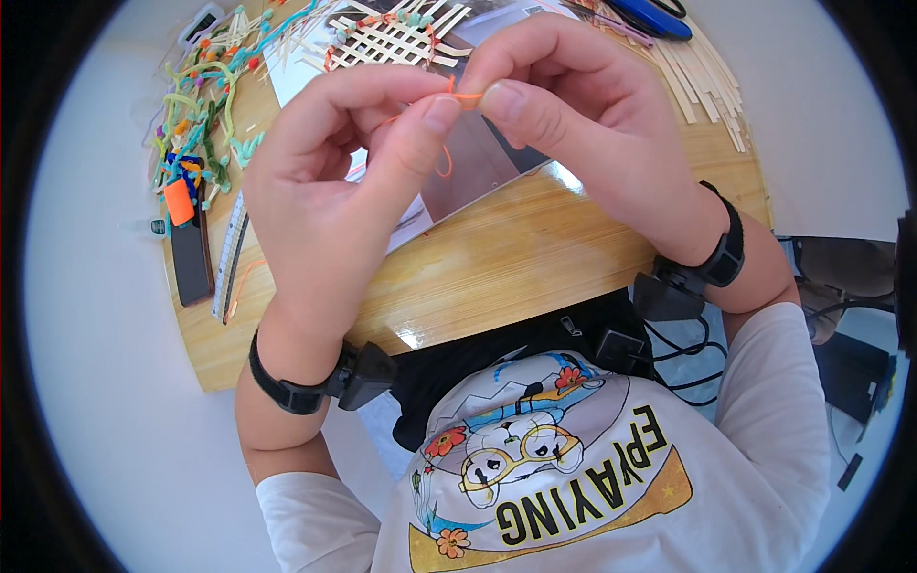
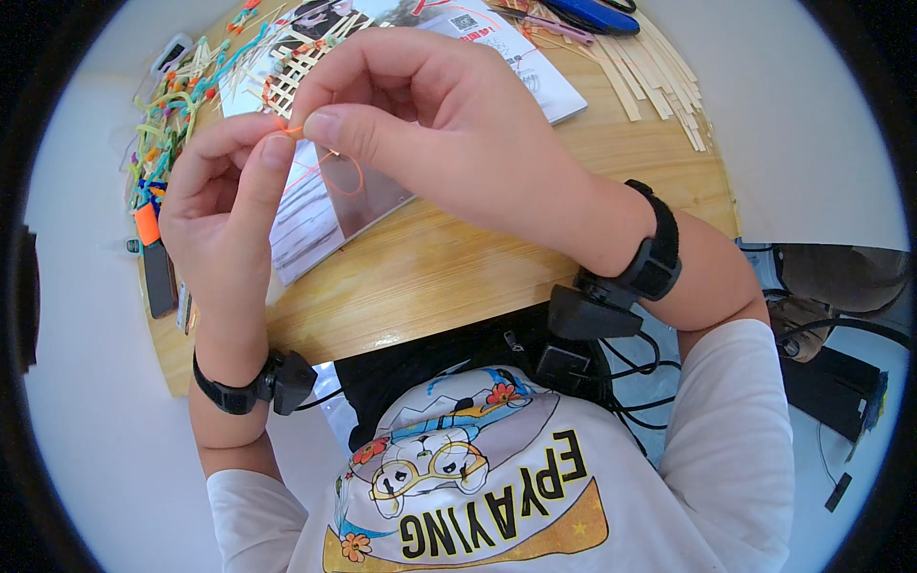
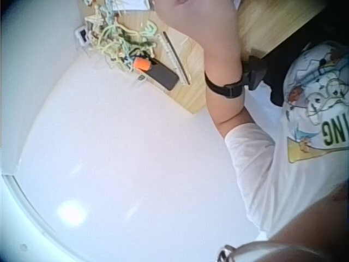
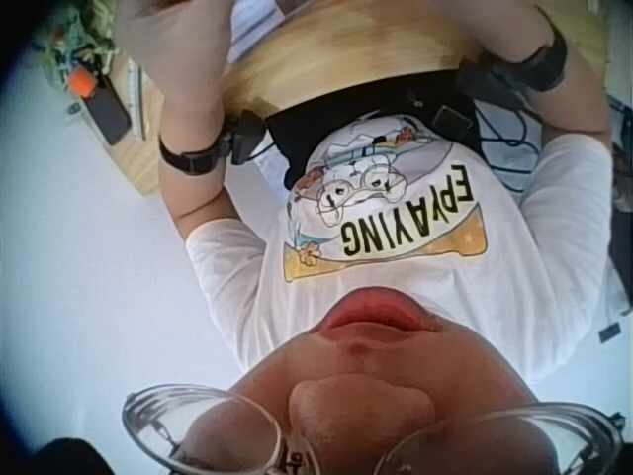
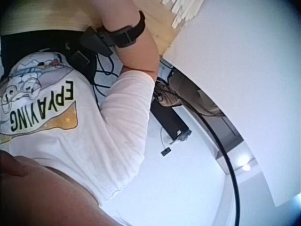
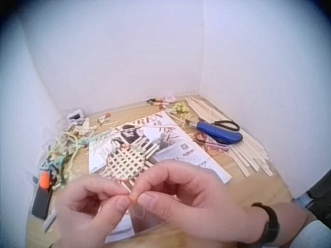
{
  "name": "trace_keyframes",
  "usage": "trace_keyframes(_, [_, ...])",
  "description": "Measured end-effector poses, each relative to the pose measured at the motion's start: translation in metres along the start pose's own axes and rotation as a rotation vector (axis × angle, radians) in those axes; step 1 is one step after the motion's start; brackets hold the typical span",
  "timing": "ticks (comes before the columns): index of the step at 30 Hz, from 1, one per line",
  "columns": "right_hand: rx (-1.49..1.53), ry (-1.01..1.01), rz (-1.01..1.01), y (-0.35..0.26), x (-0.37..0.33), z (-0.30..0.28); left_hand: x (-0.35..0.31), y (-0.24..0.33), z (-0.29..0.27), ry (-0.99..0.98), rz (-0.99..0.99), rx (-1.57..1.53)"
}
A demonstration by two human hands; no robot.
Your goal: Weave thin wooden or bamboo strips together using red thread and decorative beads to create a circular frame.
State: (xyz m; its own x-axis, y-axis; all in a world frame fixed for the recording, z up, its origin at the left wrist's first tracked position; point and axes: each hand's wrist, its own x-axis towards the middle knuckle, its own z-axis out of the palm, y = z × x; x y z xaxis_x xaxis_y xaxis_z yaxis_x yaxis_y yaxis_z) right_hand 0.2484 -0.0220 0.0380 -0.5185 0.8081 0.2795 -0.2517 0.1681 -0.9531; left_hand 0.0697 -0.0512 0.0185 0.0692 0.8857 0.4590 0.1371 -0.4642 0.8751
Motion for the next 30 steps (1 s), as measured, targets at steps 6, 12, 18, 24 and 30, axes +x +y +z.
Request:
trace_keyframes(6, [-0.229,0.069,-0.258,0.036,-0.003,-0.013,-0.003,0.004,0.003,0.008,0.084,0.235])
trace_keyframes(12, [-0.416,-0.036,-0.222,0.024,-0.006,-0.016,-0.001,0.001,0.000,-0.015,0.289,0.407])
trace_keyframes(18, [-0.419,0.035,-0.278,0.028,-0.004,-0.013,0.001,0.002,-0.001,-0.016,0.197,0.482])
trace_keyframes(24, [-0.431,0.052,-0.415,0.018,-0.006,-0.014,0.003,-0.005,0.005,0.077,0.055,0.226])
trace_keyframes(30, [-0.604,0.015,-0.318,0.019,-0.006,-0.013,0.003,-0.003,0.007,0.086,0.041,0.182])
